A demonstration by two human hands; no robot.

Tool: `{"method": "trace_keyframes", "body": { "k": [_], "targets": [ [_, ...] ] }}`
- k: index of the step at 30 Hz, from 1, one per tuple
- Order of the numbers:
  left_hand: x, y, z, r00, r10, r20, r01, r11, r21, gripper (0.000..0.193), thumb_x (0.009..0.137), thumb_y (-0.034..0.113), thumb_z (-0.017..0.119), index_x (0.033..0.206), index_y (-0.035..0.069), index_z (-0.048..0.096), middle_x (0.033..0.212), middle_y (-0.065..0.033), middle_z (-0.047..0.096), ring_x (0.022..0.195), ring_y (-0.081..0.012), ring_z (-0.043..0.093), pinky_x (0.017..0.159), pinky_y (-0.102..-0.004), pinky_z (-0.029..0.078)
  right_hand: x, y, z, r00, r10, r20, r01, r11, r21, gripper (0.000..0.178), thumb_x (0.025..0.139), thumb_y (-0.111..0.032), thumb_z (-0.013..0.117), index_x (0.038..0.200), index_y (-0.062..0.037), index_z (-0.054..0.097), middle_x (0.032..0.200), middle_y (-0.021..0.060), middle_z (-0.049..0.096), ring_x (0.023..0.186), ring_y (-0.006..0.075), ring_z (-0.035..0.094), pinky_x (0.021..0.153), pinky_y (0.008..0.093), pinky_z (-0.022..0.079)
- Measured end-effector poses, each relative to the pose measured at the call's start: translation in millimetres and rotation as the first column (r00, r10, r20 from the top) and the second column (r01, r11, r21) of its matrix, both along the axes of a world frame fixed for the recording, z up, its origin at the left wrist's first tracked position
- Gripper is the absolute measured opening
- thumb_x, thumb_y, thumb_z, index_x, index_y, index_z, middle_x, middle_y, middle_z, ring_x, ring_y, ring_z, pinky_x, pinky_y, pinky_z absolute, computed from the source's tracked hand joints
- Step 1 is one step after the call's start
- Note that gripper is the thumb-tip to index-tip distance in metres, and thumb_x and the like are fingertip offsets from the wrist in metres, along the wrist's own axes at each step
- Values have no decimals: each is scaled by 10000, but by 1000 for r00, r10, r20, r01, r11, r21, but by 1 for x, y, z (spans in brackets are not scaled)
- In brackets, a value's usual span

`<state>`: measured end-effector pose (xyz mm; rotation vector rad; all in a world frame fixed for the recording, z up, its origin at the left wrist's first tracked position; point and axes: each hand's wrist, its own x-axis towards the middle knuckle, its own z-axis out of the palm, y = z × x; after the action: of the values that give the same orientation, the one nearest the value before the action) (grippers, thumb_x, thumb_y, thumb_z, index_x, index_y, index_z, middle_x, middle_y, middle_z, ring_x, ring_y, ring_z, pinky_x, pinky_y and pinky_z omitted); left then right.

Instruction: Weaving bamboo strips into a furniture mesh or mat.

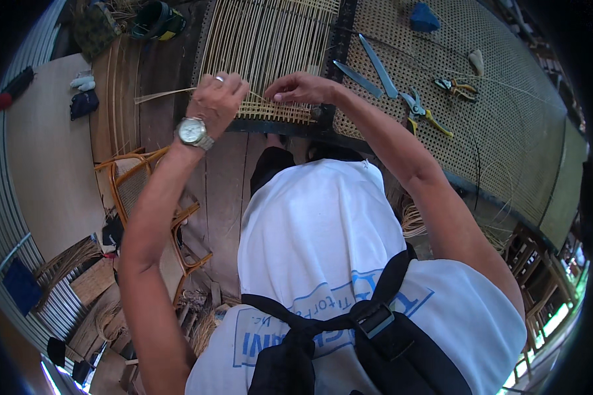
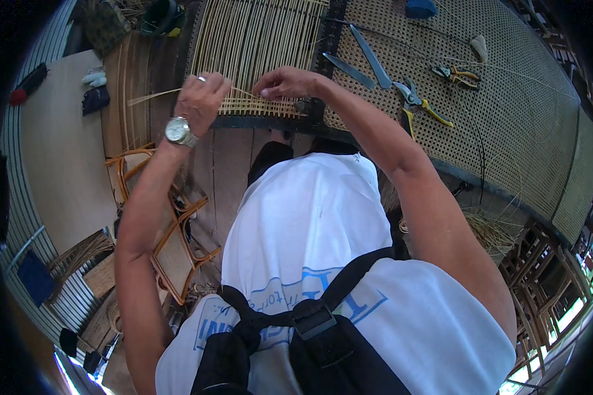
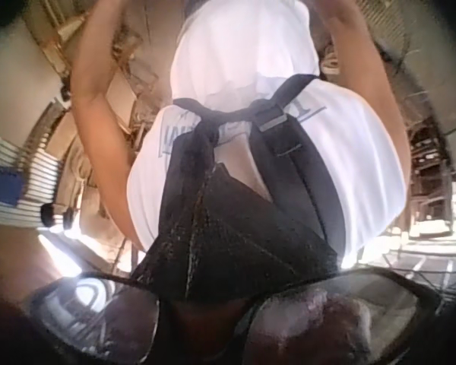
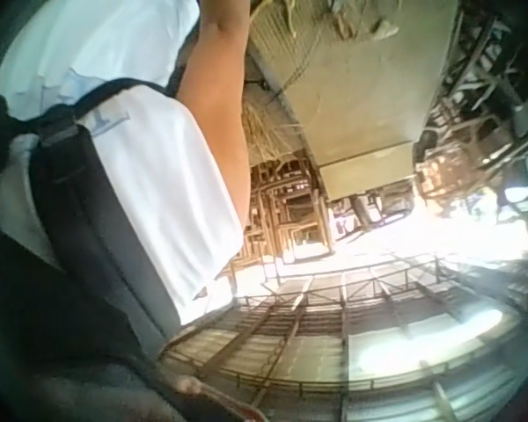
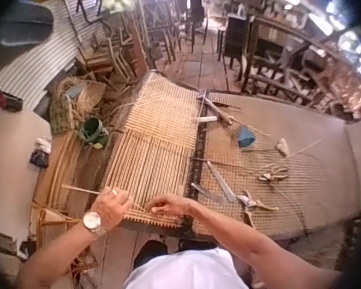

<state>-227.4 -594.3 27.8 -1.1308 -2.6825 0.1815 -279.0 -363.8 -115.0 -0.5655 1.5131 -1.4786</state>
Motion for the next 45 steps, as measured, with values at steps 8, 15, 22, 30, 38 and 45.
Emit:
{"method": "trace_keyframes", "body": {
  "k": [8,15,22,30,38,45],
  "targets": [
    [-58,-45,107,925,-100,-365,73,994,-87,255,863,93,648,1116,122,636,1015,-34,616,886,-206,595,743,-359,481,-6,-25,18,941,84,-328,-87,996,5,207,976,-248,610,1020,-50,648,972,40,587,947,171,567,855,337,472],
    [-19,-7,31,713,585,386,-697,536,476,280,970,272,591,1178,87,626,1026,-135,698,890,-290,691,728,-407,549,-5,10,85,945,-283,-161,221,921,-319,276,1016,-308,534,1065,-39,574,923,42,614,837,132,606,805,293,527],
    [45,62,-80,532,142,835,-789,441,428,295,973,302,562,1141,72,638,938,-123,724,850,-293,701,741,-387,534,16,60,87,859,-496,-124,501,865,8,197,1014,-238,554,1057,-48,583,830,-11,570,680,60,514,616,219,463],
    [13,67,-101,614,401,680,-788,356,502,204,876,194,664,999,37,705,853,-134,723,768,-254,707,694,-350,550,31,49,17,796,-595,-113,602,756,258,199,924,-189,645,990,-2,665,787,65,639,645,137,586,599,313,491],
    [-7,81,-104,89,25,996,-992,-84,91,262,938,253,642,970,2,709,788,-64,707,678,-124,682,589,-260,558,36,31,20,778,-624,-70,611,727,315,234,889,-216,668,951,8,696,772,103,676,708,159,631,670,318,506],
    [-9,81,-109,319,-140,937,-931,-229,283,112,876,43,675,984,13,674,820,-60,710,714,-119,681,597,-252,556,37,29,11,839,-527,-136,538,767,349,214,896,-196,648,962,4,688,887,146,696,812,235,660,747,354,517]
  ]
}}
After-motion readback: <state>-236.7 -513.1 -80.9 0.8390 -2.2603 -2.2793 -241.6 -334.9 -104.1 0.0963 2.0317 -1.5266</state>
